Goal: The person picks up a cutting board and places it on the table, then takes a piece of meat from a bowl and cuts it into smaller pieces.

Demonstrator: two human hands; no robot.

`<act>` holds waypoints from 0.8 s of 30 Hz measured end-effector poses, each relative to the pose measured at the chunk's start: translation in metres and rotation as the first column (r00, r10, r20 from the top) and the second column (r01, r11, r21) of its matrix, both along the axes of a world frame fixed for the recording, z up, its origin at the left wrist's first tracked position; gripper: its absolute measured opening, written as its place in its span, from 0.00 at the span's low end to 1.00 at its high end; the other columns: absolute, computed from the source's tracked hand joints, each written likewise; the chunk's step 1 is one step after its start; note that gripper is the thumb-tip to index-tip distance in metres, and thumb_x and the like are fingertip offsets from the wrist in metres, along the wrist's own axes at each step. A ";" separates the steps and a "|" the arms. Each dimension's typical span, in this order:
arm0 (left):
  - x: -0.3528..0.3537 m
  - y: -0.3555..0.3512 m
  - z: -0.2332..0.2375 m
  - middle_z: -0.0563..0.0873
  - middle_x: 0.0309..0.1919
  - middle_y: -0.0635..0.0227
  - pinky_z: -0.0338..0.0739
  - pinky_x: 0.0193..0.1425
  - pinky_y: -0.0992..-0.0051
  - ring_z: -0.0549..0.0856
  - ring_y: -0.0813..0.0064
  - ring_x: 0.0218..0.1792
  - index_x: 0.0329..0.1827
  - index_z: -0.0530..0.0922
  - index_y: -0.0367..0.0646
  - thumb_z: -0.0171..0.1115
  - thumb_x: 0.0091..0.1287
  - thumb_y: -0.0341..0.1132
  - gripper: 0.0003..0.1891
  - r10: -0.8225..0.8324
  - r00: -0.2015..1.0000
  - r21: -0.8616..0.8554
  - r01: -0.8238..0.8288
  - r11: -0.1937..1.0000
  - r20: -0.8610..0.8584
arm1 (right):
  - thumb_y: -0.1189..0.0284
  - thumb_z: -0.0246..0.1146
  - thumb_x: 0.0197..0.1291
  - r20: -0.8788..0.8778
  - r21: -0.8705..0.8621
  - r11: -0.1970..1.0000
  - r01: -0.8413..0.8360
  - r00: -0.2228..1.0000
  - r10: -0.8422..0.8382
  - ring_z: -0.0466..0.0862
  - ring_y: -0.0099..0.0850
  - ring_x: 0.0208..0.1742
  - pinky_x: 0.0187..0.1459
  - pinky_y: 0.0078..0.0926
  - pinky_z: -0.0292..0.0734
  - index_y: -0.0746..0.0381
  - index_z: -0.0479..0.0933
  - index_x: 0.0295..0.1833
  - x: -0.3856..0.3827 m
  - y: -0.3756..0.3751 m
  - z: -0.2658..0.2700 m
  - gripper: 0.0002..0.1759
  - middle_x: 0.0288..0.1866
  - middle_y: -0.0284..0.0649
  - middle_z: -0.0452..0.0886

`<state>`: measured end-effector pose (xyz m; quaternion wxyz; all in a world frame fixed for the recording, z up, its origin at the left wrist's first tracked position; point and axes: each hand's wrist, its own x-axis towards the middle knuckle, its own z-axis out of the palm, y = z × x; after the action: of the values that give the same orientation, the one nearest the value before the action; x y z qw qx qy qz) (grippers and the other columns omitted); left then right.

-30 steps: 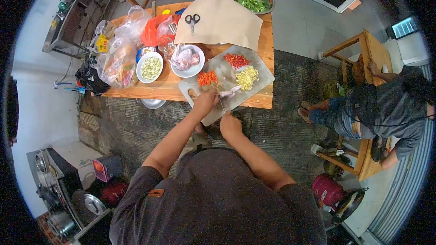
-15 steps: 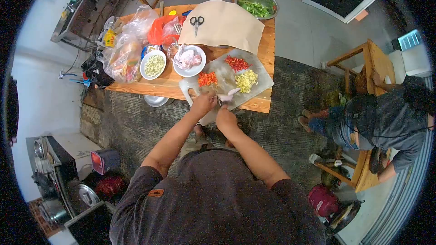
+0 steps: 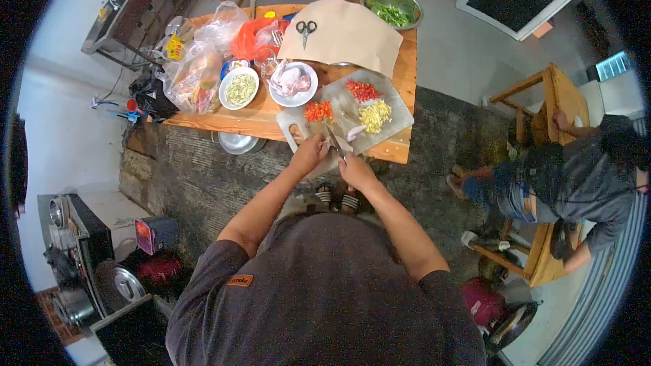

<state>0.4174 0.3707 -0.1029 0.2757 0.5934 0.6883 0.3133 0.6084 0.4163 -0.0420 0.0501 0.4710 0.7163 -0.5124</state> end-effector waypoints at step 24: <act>0.006 0.005 -0.003 0.83 0.43 0.48 0.79 0.52 0.56 0.83 0.47 0.48 0.46 0.79 0.36 0.71 0.58 0.39 0.19 0.041 0.984 0.020 -0.038 0.999 -0.173 | 0.67 0.75 0.52 0.088 0.671 0.741 -0.034 0.996 -0.034 0.78 0.52 0.56 0.57 0.45 0.74 0.70 0.71 0.49 -0.021 -0.003 -0.027 0.26 0.50 0.54 0.78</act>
<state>0.4231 0.3754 -0.1057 0.2036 0.6069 0.7187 0.2716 0.5878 0.4132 -0.0693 -0.0890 0.4813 0.8494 -0.1972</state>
